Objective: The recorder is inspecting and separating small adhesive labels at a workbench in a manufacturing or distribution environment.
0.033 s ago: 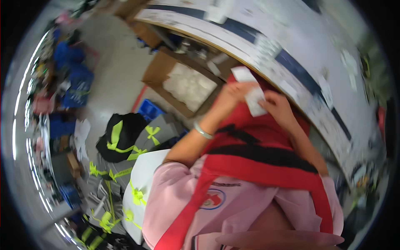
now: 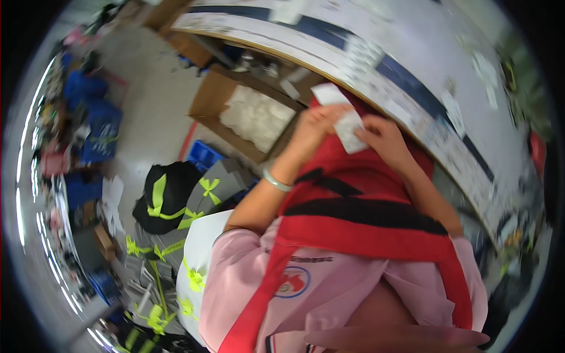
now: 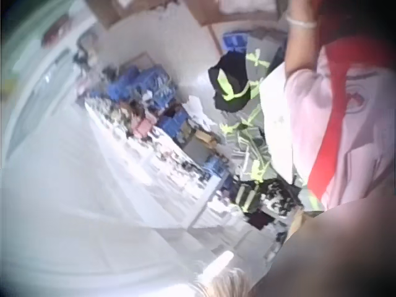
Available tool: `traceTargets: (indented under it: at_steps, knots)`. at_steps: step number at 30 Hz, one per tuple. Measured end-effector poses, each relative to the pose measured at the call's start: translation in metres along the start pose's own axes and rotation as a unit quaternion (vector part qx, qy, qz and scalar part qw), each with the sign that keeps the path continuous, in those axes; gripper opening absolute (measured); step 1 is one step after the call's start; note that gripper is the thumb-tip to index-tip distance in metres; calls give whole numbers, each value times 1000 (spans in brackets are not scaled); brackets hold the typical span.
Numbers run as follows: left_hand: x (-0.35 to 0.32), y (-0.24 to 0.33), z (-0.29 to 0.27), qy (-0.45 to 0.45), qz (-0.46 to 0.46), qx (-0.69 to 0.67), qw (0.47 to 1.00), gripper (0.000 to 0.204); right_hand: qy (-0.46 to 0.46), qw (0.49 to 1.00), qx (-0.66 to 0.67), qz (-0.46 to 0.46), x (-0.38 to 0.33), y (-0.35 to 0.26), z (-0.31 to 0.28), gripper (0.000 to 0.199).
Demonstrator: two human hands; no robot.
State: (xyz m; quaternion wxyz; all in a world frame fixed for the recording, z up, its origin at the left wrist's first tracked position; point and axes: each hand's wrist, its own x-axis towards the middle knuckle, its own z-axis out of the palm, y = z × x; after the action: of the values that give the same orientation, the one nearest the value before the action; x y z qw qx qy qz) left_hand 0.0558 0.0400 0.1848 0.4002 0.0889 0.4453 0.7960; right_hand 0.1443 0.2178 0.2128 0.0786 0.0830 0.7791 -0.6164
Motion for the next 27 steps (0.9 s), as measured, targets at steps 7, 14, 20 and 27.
traceTargets:
  at_steps: [7, 14, 20, 27]
  knots:
    - [6, -12, -2, 1, -29, 91, 995, 32, 21, 992, 122, 23, -6, 8, -12, 17]
    - [4, -38, 9, -12, -68, 194, 979, 16, 117, 988, 101, -11, -19, 28, -10, 13]
    - [15, -43, 20, -49, -133, 273, 952, 13, 105, 994, 8, -42, -26, 38, -27, 8]
    - [32, -57, -7, -91, -167, 187, 964, 48, 202, 975, -76, -55, -17, 49, -55, 7]
